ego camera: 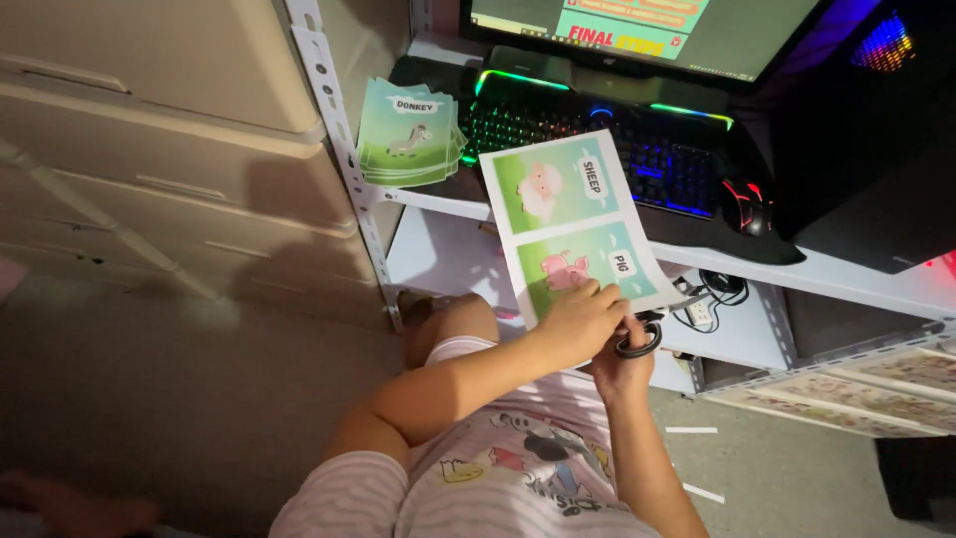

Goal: Cutting out printed animal flashcards from paper sheets using scissors.

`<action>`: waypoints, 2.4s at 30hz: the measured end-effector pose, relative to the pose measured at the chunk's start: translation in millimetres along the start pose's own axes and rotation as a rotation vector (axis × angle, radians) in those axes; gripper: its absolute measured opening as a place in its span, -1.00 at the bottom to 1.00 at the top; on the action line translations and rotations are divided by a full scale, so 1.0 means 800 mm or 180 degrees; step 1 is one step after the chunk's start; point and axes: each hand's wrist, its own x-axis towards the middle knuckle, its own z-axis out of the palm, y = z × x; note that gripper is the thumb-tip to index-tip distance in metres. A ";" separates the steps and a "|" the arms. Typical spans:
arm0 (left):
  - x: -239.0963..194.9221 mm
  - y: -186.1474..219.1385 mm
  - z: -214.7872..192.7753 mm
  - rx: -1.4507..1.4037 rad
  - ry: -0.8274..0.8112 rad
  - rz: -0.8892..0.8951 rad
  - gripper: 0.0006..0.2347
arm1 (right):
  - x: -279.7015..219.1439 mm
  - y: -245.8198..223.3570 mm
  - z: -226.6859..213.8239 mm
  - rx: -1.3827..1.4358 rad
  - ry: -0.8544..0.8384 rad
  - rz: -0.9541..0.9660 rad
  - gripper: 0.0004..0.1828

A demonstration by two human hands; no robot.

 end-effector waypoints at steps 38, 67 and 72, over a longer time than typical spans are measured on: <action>0.058 0.118 -0.339 -0.5570 0.0594 -0.3696 -0.58 | -0.183 -0.122 0.225 0.0313 0.0704 -0.0825 -0.68; -0.193 -0.076 0.020 -0.6645 0.0064 -0.4218 -0.74 | -0.200 -0.198 0.221 -0.0867 0.0087 -0.1230 -0.57; -0.196 -0.070 0.040 -0.5815 0.0268 -0.3862 -0.89 | -0.164 -0.188 0.163 -0.1375 -0.0435 -0.1341 -0.35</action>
